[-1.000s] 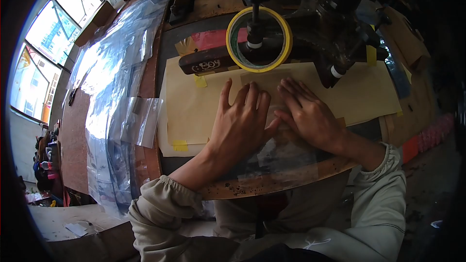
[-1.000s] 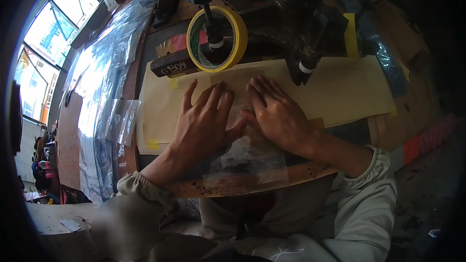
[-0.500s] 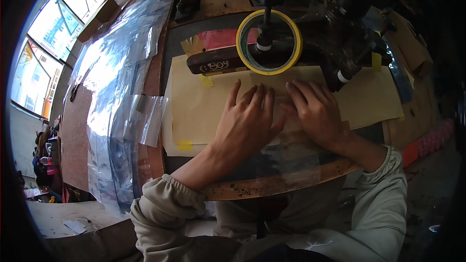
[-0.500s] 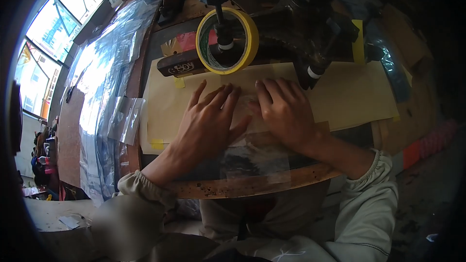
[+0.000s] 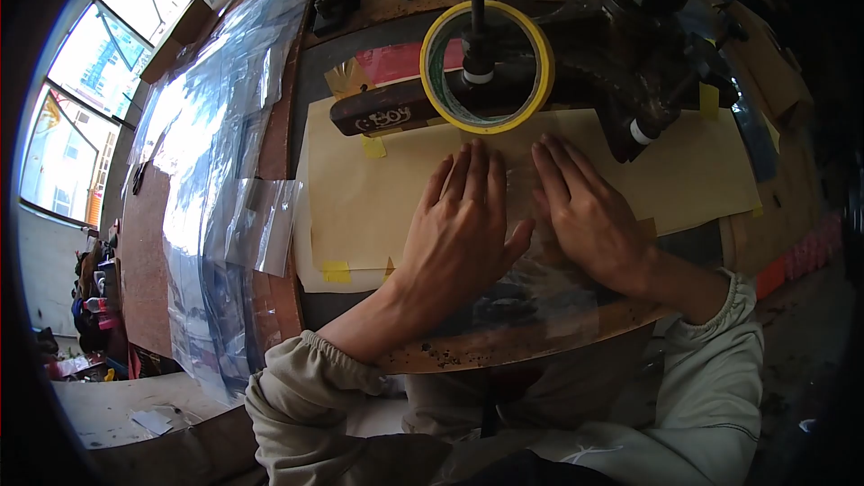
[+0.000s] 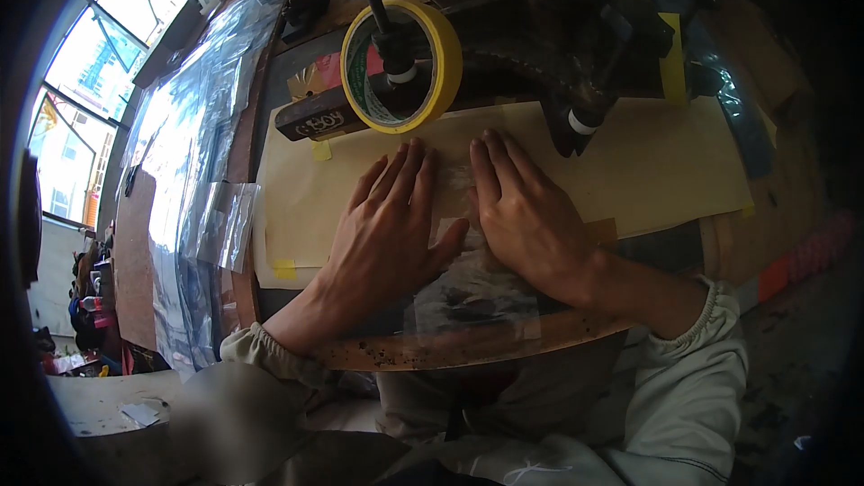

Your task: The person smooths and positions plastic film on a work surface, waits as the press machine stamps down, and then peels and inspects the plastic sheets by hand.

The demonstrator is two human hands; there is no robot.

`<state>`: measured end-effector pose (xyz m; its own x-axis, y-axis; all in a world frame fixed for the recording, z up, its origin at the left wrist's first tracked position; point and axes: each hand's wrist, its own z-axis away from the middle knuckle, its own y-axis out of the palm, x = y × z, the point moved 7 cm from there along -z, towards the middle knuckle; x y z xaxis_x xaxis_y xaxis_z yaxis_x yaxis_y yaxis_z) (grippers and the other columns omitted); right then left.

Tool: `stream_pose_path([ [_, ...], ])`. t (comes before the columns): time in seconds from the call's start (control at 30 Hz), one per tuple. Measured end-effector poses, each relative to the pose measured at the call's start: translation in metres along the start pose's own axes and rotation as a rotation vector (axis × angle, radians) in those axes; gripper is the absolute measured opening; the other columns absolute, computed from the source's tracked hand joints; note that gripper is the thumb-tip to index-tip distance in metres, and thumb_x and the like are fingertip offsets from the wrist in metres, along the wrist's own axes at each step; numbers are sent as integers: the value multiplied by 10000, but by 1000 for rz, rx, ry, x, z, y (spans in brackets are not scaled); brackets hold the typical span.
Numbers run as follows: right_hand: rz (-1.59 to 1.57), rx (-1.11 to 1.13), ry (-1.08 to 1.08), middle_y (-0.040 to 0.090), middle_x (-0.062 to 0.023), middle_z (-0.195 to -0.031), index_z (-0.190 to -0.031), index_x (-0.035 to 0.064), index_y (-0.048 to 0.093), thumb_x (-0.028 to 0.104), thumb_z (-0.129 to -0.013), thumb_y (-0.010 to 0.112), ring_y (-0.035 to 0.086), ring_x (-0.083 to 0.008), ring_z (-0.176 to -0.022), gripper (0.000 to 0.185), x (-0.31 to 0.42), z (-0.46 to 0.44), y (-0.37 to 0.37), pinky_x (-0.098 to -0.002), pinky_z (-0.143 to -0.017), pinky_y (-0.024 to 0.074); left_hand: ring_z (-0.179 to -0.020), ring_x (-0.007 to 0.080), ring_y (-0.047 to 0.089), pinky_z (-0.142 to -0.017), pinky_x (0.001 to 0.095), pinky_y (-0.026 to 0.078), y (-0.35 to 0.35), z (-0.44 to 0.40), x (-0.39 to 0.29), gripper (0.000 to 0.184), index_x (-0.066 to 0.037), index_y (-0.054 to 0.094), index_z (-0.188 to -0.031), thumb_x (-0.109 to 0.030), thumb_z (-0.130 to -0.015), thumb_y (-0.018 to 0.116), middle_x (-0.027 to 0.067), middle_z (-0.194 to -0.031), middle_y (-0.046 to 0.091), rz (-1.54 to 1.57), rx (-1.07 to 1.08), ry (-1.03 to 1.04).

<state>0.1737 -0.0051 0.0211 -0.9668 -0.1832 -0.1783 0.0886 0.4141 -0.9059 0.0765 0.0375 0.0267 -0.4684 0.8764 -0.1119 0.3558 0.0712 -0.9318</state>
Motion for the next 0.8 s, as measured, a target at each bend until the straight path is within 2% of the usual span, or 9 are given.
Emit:
stream_pose_path([
  [0.5, -61, -47, 25, 568, -295, -1189, -1149, -156, 558, 118, -910, 546, 567, -341, -1158, 364, -3, -1, -1, -343, -965, 502, -1254, 389, 489, -1079, 499, 318, 4, 0, 2, 673, 122, 433, -1304, -367, -872, 599, 337, -1324, 469, -22, 8, -24],
  [0.8, -63, -20, 29, 572, -292, -1190, -1161, -149, 554, 132, -910, 554, 566, -336, -1164, 377, -4, 2, 0, -346, -970, 500, -1247, 387, 498, -1084, 478, 317, 4, 0, 2, 663, 123, 461, -1281, -374, -868, 606, 339, -1300, 490, -15, -6, -3],
])
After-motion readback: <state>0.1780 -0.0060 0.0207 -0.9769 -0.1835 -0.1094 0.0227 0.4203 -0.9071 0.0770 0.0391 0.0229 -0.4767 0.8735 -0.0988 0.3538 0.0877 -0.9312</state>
